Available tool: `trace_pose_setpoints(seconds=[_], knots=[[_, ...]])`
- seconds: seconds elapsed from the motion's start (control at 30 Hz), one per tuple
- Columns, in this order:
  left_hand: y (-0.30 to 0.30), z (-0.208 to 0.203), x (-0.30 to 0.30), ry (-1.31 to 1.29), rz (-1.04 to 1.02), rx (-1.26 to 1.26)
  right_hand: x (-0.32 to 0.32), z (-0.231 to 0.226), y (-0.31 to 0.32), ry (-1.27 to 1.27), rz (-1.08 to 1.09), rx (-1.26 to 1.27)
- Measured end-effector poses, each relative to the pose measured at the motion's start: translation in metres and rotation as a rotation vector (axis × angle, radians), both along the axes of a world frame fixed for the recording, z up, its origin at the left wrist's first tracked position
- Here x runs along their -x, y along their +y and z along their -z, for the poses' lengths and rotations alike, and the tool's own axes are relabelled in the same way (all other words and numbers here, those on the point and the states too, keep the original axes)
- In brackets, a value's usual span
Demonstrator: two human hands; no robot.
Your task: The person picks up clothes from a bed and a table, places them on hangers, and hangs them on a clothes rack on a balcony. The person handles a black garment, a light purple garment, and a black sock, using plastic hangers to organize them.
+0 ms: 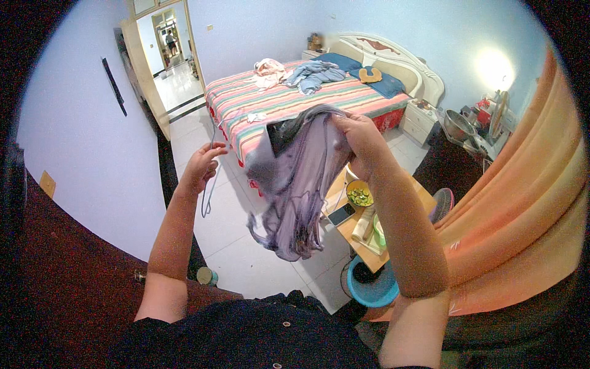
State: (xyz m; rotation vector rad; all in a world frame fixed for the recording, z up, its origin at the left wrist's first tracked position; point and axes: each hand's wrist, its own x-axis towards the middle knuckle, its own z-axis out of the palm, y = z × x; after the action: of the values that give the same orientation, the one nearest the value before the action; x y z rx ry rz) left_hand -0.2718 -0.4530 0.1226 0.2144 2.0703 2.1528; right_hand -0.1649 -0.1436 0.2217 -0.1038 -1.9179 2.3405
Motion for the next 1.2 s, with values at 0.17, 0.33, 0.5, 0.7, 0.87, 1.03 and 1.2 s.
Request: trace_pose_setpoints(seconds=[0.17,0.33,0.5,0.7,0.87,1.03,1.2], knots=[[-0.026,0.01,-0.046,0.374,-0.159,0.323,0.009,-0.016,-0.016,-0.087,0.066,0.014],[-0.032,-0.002,-0.103,0.539,-0.327,0.439,0.022,0.007,0.015,-0.196,0.061,-0.119],[-0.054,0.008,-0.129,0.299,-0.091,0.408,0.027,0.007,0.019,-0.228,0.014,-0.047],[-0.025,0.012,-0.14,0.319,0.059,0.55,0.026,-0.003,0.026,-0.212,0.043,-0.089],[0.005,0.019,-0.137,0.325,0.122,0.625,0.016,-0.008,0.022,-0.202,0.007,-0.076],[0.043,0.046,-0.127,0.509,0.06,0.648,-0.002,-0.008,0.007,-0.179,-0.114,0.035],[0.073,0.06,-0.118,0.44,-0.058,0.421,-0.023,-0.01,-0.015,-0.132,-0.222,0.202]])
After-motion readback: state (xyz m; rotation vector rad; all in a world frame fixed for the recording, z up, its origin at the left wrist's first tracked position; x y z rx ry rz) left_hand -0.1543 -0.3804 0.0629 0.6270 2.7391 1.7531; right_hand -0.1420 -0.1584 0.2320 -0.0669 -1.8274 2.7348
